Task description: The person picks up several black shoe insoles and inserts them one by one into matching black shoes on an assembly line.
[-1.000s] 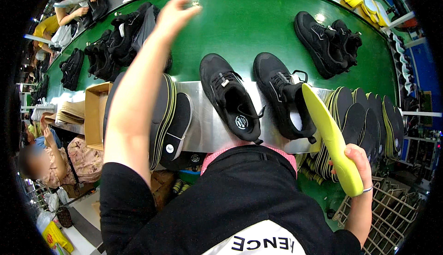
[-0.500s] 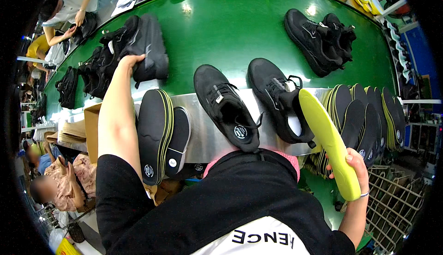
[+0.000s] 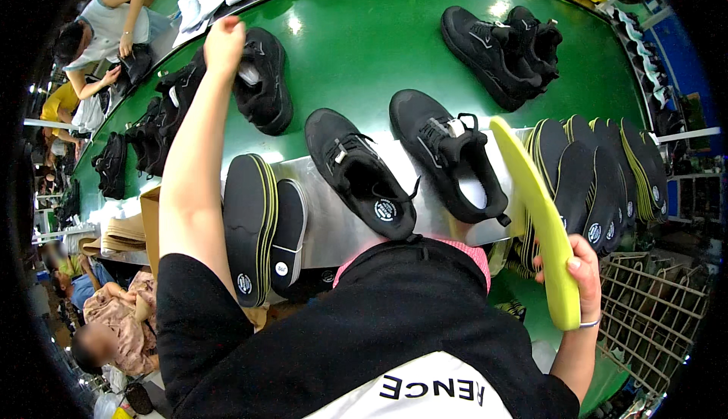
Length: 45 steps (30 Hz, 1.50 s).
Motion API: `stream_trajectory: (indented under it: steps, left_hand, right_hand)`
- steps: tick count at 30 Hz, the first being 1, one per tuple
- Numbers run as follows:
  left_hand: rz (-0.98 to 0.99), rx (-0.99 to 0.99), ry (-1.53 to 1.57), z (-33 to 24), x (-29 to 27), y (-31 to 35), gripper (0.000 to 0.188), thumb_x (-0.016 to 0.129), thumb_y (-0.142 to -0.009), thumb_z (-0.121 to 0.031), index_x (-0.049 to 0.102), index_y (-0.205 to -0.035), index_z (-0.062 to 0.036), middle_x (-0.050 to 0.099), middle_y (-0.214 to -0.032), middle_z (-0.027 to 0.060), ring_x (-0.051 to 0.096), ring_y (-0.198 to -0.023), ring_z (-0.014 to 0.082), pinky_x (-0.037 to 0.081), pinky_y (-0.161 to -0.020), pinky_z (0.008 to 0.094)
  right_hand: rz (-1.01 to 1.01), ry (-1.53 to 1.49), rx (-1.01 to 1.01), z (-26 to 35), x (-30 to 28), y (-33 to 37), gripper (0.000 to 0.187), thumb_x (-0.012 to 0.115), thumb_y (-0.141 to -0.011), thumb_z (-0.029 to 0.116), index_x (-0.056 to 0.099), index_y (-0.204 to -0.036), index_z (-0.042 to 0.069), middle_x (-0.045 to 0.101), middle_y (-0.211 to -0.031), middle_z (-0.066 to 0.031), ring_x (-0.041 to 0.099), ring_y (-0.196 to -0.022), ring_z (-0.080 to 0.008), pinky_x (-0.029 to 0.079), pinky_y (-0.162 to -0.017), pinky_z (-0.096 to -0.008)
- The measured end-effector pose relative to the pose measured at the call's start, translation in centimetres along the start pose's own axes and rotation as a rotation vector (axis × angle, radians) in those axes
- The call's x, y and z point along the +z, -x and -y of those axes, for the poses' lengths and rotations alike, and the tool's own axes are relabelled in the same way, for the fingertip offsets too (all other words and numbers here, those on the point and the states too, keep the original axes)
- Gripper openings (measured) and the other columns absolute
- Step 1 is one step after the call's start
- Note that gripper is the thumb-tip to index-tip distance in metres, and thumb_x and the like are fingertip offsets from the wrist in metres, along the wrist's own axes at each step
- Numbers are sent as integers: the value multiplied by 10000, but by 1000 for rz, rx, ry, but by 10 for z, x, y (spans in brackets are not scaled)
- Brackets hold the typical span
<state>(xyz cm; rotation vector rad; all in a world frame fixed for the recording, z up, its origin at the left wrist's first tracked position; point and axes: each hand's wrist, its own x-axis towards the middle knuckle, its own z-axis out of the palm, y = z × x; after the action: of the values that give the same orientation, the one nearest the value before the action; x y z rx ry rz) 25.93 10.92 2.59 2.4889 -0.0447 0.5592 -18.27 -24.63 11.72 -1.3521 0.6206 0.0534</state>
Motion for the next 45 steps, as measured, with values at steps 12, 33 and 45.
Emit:
stream_trajectory:
  steps: [12,33,45]
  left_hand:
    - [1060,-505,1774,-209,-8,245,255,637,-737,-183,557,-894,0,581,-799,53,552,-787,145,440,-739,283]
    - [492,226,517,-200,72,264,305,553,-765,-239,537,-997,-42,594,-774,157,581,-731,288,436,-666,345]
    - [919,-95,914,-169,105,248,273,498,-786,-133,523,-1020,6,583,-907,92,534,-847,156,400,-766,259]
  right_hand:
    - [208,645,-399,-25,50,-44,214,551,-729,195,549,-834,9,516,-941,-142,497,-852,-200,396,-734,-280]
    - [315,638,331,18,-10,-48,249,552,-726,227,582,-644,-6,530,-573,-9,471,-546,-64,369,-510,-218]
    - [193,1772,-300,-51,64,-141,311,546,-647,308,611,-786,37,553,-840,-148,549,-798,-286,408,-730,-430]
